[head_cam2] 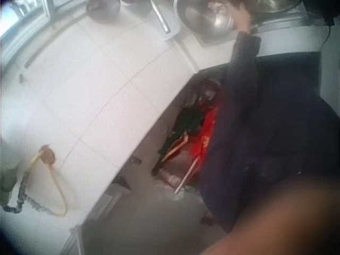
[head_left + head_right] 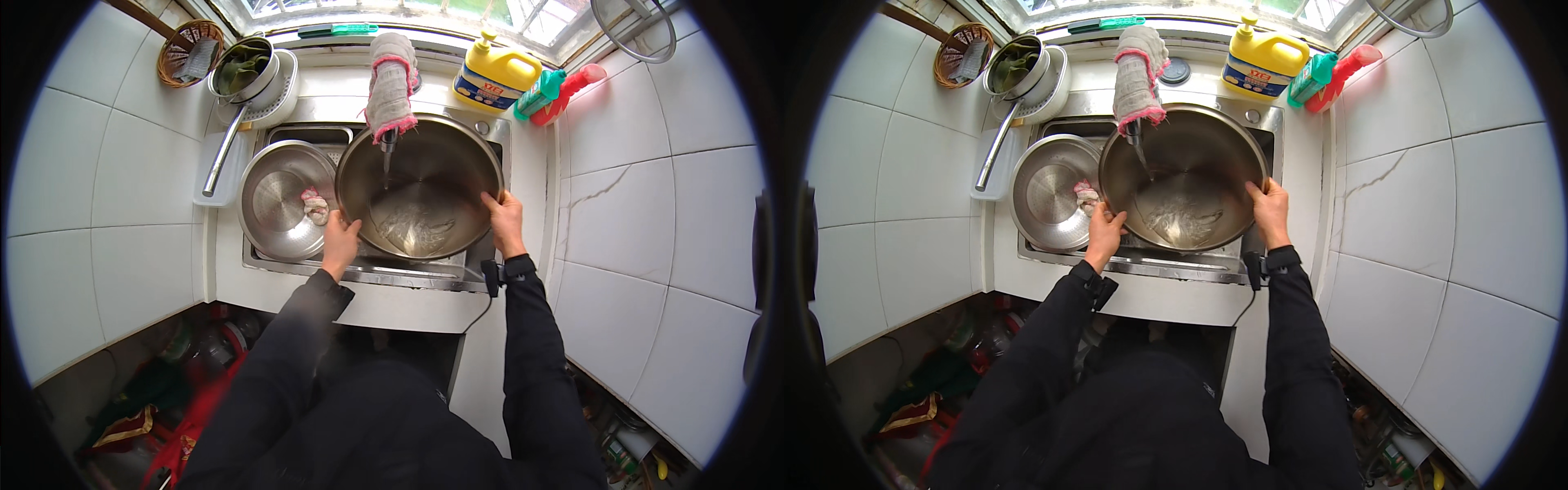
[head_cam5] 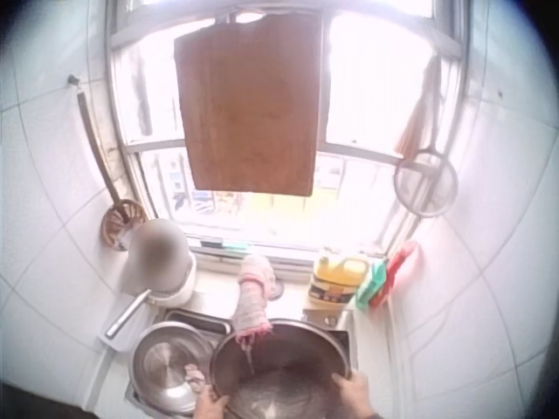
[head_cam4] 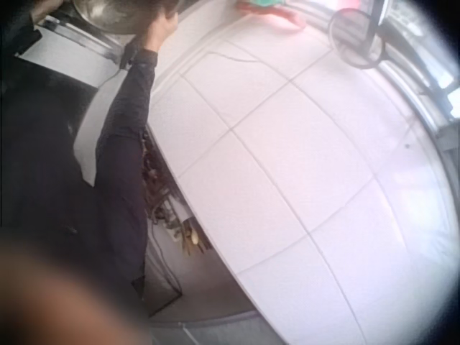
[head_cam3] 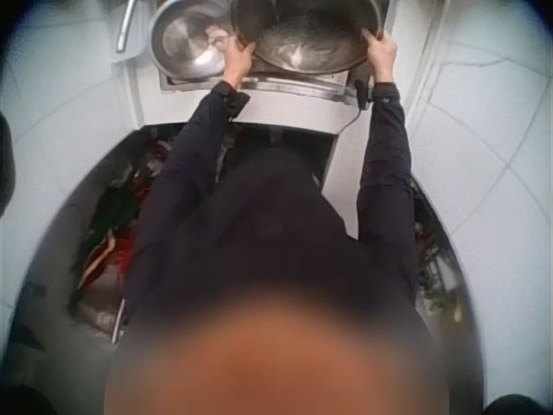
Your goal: The person washes a large metal pot and its lid in a double-basin kitchen sink using a cloth and running water. They scrub the interior and exterior of the pot and lid, rinse them, and place the pot back on the stove. The person then wrings out the cloth and handles a small plastic container in the sink.
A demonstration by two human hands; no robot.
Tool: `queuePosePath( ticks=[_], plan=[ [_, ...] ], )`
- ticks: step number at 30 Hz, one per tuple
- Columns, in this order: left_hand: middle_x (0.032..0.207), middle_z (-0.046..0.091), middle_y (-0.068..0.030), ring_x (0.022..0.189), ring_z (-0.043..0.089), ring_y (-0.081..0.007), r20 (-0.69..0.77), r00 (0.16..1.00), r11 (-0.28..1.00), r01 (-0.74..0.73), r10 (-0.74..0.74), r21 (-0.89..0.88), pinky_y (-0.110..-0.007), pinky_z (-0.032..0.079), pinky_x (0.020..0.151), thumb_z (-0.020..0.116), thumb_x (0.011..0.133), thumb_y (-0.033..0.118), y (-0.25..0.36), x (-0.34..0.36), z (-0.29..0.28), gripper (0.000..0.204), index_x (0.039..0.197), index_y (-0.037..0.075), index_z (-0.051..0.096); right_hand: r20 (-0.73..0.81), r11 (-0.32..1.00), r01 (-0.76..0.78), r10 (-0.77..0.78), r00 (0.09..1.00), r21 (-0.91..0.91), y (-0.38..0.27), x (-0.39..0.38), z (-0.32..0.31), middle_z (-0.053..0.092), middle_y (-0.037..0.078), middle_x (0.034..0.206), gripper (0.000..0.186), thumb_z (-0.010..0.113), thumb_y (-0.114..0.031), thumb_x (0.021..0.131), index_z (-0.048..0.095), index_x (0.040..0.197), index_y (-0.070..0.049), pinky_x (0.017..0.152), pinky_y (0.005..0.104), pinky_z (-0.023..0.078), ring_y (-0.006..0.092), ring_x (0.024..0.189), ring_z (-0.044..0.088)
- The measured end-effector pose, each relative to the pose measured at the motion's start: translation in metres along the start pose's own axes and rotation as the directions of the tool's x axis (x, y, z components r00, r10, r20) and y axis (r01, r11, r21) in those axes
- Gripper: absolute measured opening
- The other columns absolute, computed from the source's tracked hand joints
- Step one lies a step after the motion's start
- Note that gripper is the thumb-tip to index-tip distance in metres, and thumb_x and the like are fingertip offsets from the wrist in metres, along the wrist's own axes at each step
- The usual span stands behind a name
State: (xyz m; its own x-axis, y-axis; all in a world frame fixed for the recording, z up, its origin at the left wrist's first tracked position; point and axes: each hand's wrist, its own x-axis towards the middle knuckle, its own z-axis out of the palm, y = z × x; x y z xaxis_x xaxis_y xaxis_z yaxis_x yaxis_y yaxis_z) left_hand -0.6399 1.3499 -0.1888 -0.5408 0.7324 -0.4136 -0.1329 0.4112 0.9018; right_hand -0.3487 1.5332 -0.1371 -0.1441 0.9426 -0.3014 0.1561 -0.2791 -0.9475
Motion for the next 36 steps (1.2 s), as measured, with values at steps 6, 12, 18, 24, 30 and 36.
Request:
queuePosePath(
  ticks=[6, 12, 18, 24, 30, 36],
  plan=[
    [0.097, 0.070, -0.0138, 0.069, 0.068, -0.0166, 0.164, 0.962, 0.970, 0.232, -0.219, -0.067, -0.027, 0.054, 0.052, 0.063, 0.090, 0.001, 0.003, -0.007, 0.009, 0.040, 0.126, -0.003, 0.046, 0.155, 0.855, 0.157, -0.091, 0.984, -0.494, -0.086, -0.038, -0.016, 0.071, 0.013, 0.086, 0.025, 0.062, -0.010, 0.085, 0.068, 0.105, 0.003, 0.073, 0.0338, 0.052, 0.0207, 0.075, 0.066],
    [0.087, 0.069, -0.0091, 0.066, 0.067, -0.0149, 0.266, 0.937, 0.968, 0.247, -0.228, -0.043, -0.026, 0.054, 0.052, 0.065, 0.087, 0.004, 0.040, -0.027, -0.033, 0.052, 0.135, -0.004, 0.046, 0.212, 0.734, 0.257, -0.156, 0.965, -0.628, -0.109, -0.069, -0.016, 0.069, 0.029, 0.105, 0.074, 0.053, -0.006, 0.077, 0.035, 0.149, -0.001, 0.087, 0.0406, 0.053, 0.0398, 0.094, 0.069],
    [0.116, 0.063, -0.0148, 0.080, 0.070, -0.0186, 0.229, 0.973, 0.998, -0.025, 0.011, 0.055, -0.033, 0.058, 0.076, 0.071, 0.089, 0.015, 0.109, -0.064, -0.076, 0.053, 0.137, 0.003, 0.052, 0.313, 0.882, -0.171, 0.329, 0.891, -0.439, -0.090, -0.051, -0.015, 0.064, 0.011, 0.101, 0.066, 0.055, 0.001, 0.071, 0.051, 0.137, -0.001, 0.069, 0.0302, 0.051, 0.0169, 0.083, 0.060],
    [0.098, 0.066, -0.0080, 0.092, 0.063, -0.0299, 0.648, 0.535, 0.438, -0.838, 0.541, 0.326, -0.045, 0.039, 0.111, 0.084, 0.075, 0.030, 0.151, -0.086, -0.079, 0.040, 0.105, 0.009, 0.067, 0.404, 0.875, -0.357, 0.472, 0.784, -0.328, -0.063, -0.024, -0.004, 0.062, 0.005, 0.085, 0.040, 0.055, 0.001, 0.075, 0.064, 0.114, 0.000, 0.059, 0.0268, 0.047, 0.0143, 0.068, 0.058],
    [0.070, 0.057, -0.0080, 0.069, 0.055, -0.0242, 0.483, 0.633, 0.595, -0.763, 0.605, 0.253, -0.035, 0.041, 0.063, 0.077, 0.081, 0.011, 0.153, -0.074, -0.056, 0.014, 0.083, 0.004, 0.066, 0.367, 0.794, -0.459, 0.597, 0.714, -0.398, -0.077, 0.019, -0.004, 0.061, 0.010, 0.082, 0.024, 0.062, -0.012, 0.084, 0.058, 0.104, 0.002, 0.066, 0.0388, 0.061, 0.0252, 0.069, 0.068],
    [0.063, 0.054, -0.0003, 0.061, 0.045, -0.0074, 0.340, 0.900, 0.922, -0.346, 0.273, 0.176, -0.028, 0.037, 0.056, 0.071, 0.093, 0.021, 0.160, -0.049, -0.029, 0.024, 0.082, 0.001, 0.067, 0.400, 0.714, -0.538, 0.698, 0.594, -0.448, -0.092, 0.041, 0.002, 0.070, 0.029, 0.104, 0.061, 0.045, -0.046, 0.099, 0.052, 0.126, 0.008, 0.069, 0.0399, 0.062, 0.0332, 0.079, 0.073]
  ],
)
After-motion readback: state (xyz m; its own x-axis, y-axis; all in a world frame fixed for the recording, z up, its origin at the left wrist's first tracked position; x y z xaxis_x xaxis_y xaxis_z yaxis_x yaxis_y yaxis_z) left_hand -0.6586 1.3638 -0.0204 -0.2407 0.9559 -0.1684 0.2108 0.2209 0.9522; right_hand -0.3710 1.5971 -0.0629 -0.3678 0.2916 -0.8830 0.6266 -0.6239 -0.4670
